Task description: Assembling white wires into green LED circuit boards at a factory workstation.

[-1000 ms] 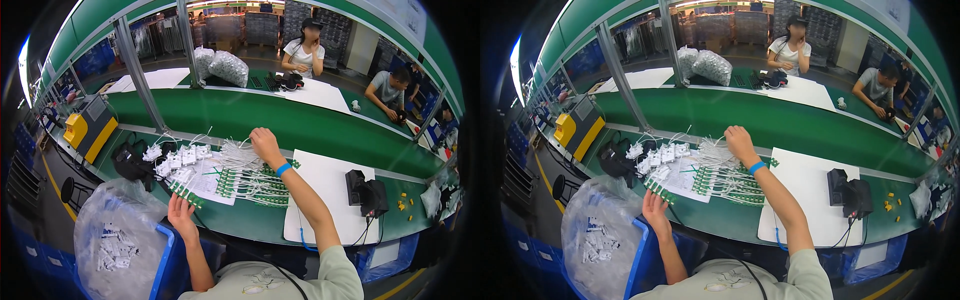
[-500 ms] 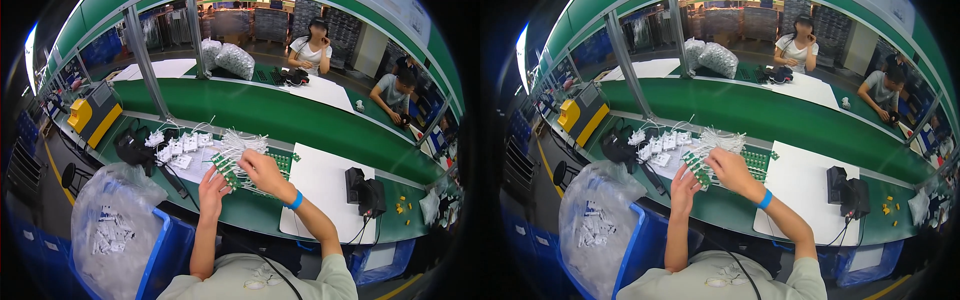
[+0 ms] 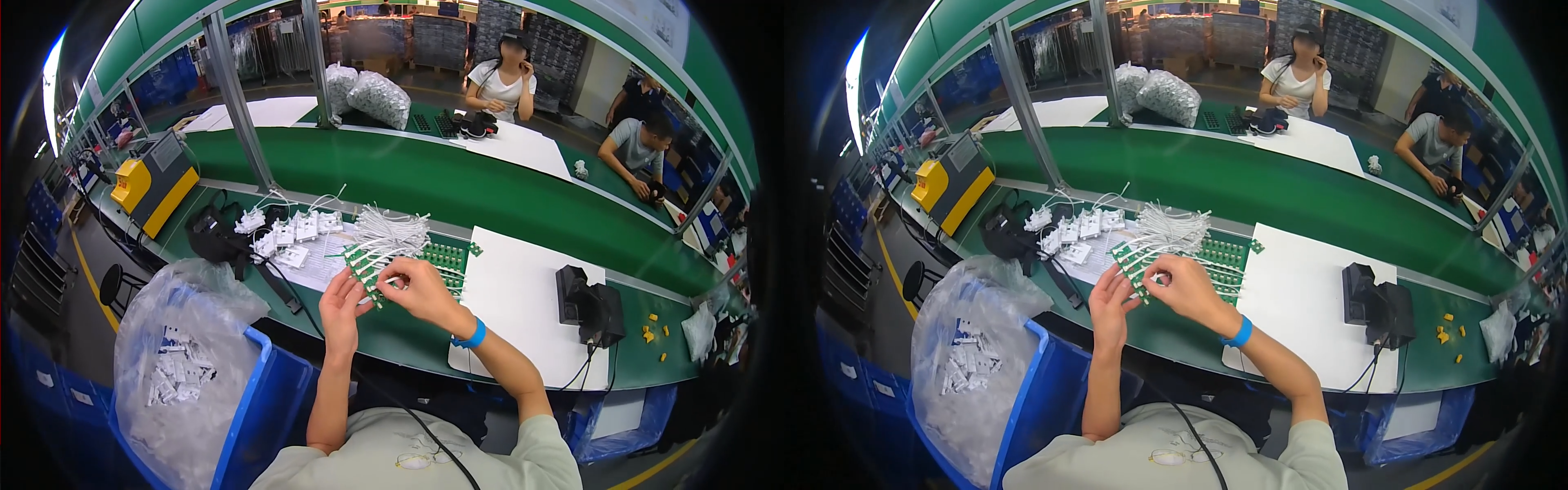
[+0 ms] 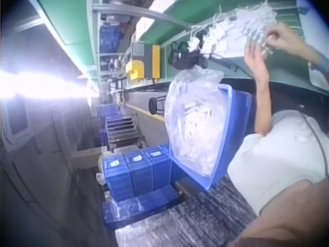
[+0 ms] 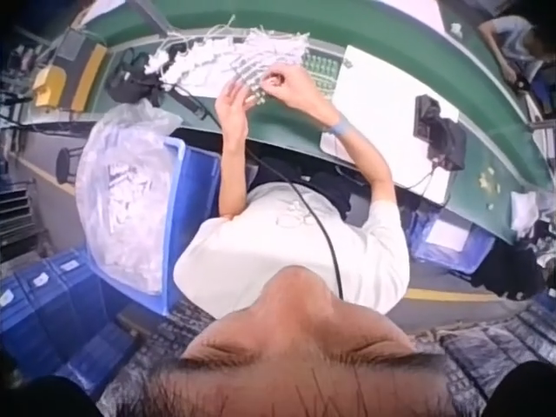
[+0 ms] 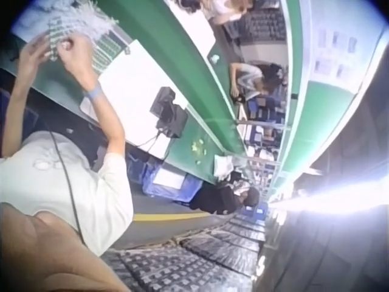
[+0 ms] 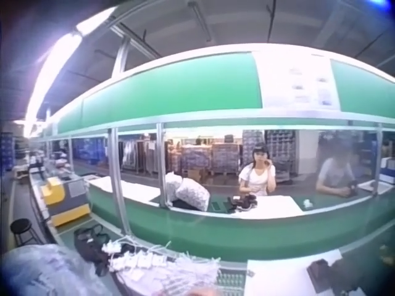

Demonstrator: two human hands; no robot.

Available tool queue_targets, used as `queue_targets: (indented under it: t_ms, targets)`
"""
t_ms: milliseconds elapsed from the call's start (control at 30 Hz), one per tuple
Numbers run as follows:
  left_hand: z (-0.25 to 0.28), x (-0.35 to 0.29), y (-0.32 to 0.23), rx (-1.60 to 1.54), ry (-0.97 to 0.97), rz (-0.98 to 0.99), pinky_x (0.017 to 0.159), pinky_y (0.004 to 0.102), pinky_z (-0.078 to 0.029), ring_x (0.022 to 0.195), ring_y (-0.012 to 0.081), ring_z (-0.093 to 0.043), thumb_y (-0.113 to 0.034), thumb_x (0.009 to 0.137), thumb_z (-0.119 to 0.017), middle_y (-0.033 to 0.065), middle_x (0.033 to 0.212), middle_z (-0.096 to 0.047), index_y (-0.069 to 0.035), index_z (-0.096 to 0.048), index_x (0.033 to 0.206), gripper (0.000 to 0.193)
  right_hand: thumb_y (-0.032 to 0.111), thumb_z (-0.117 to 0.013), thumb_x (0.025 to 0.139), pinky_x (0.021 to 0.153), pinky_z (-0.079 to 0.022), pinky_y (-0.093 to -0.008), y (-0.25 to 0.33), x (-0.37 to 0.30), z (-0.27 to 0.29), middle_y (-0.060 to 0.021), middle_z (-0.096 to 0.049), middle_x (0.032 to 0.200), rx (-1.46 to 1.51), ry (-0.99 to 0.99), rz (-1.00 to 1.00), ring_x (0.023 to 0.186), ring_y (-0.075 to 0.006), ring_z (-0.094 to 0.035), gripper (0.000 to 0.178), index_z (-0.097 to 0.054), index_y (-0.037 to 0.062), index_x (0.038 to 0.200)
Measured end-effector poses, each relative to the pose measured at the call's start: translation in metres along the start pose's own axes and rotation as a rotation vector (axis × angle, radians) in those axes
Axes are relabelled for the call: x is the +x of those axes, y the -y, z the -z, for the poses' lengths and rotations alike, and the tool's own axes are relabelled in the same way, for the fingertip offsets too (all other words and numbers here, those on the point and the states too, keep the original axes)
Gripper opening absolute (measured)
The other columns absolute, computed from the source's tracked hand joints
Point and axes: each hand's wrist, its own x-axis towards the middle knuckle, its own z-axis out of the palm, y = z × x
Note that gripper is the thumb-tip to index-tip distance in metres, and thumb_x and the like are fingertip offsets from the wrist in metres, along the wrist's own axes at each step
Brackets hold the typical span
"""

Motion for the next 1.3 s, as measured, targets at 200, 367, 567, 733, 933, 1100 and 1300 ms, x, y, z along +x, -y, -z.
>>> queue_targets:
  t_ms: [200, 367, 567, 733, 933, 1100, 1300]
  targets:
    - [0.0, -0.006, 0.0, 0.036, 0.029, -0.034, 0.075, 0.0238, -0.058, 0.101, 0.0119, -0.067, 0.0, 0.097, -0.057, 0.0121, 0.127, -0.064, 0.004, -0.045, 0.144, 0.049, 0.014, -0.072, 0.085, 0.058, -0.046, -0.0312, -0.011, -0.003, -0.006, -0.009, -0.066, 0.078, 0.145, 0.013, -0.055, 0.062, -0.0145, -0.056, 0.015, -0.072, -0.0007, 0.09]
    - [0.004, -0.007, -0.002, 0.078, 0.102, -0.104, 0.076, 0.0233, -0.056, 0.102, 0.0127, -0.066, 0.006, 0.095, -0.057, 0.0135, 0.13, -0.061, 0.006, -0.045, 0.144, 0.051, 0.007, -0.071, 0.091, 0.073, -0.052, -0.0237, -0.016, -0.001, -0.004, -0.0051, -0.068, 0.092, 0.413, 0.122, -0.145, 0.082, -0.009, -0.063, 0.012, -0.07, -0.0036, 0.095]
    - [0.002, -0.008, -0.005, 0.101, 0.122, -0.18, 0.08, 0.0261, -0.056, 0.101, 0.0151, -0.066, 0.011, 0.093, -0.056, 0.0146, 0.129, -0.061, 0.006, -0.046, 0.142, 0.051, 0.008, -0.073, 0.089, 0.072, -0.052, -0.0248, -0.01, 0.001, -0.003, -0.0057, -0.068, 0.09, 0.365, 0.108, -0.133, 0.082, -0.0108, -0.064, 0.012, -0.071, -0.0024, 0.094]
    - [0.0, -0.009, -0.006, 0.149, 0.143, -0.213, 0.081, 0.0266, -0.055, 0.101, 0.0154, -0.066, 0.011, 0.094, -0.056, 0.0146, 0.123, -0.065, 0.005, -0.047, 0.142, 0.049, 0.01, -0.074, 0.087, 0.063, -0.047, -0.0269, -0.011, 0.001, -0.002, -0.0056, -0.067, 0.085, 0.212, 0.081, -0.037, 0.072, -0.0113, -0.059, 0.014, -0.07, -0.0019, 0.092]
    - [-0.002, -0.005, -0.004, 0.163, 0.141, -0.218, 0.081, 0.0261, -0.054, 0.099, 0.0144, -0.066, 0.01, 0.094, -0.057, 0.0141, 0.118, -0.067, 0.004, -0.047, 0.142, 0.049, 0.011, -0.074, 0.086, 0.063, -0.047, -0.0273, 0.0, 0.001, 0.0, -0.0061, -0.067, 0.08, 0.097, 0.011, -0.074, 0.068, -0.0118, -0.057, 0.014, -0.071, -0.0021, 0.091]
    - [0.0, 0.001, 0.0, 0.175, 0.162, -0.188, 0.08, 0.0255, -0.054, 0.098, 0.0143, -0.067, 0.01, 0.093, -0.058, 0.014, 0.118, -0.067, 0.004, -0.047, 0.142, 0.05, 0.011, -0.075, 0.086, 0.064, -0.047, -0.0284, -0.005, 0.002, 0.007, -0.0073, -0.068, 0.081, 0.168, 0.03, -0.061, 0.07, -0.0128, -0.058, 0.014, -0.07, -0.0021, 0.09]
    - [-0.001, 0.001, 0.004, 0.155, 0.178, -0.181, 0.081, 0.0263, -0.054, 0.1, 0.0155, -0.066, 0.009, 0.094, -0.058, 0.0142, 0.118, -0.066, 0.005, -0.047, 0.141, 0.049, 0.011, -0.075, 0.087, 0.065, -0.047, -0.0299, -0.015, 0.001, 0.008, -0.0073, -0.067, 0.081, 0.139, 0.052, -0.026, 0.071, -0.0145, -0.058, 0.014, -0.07, -0.0013, 0.089]
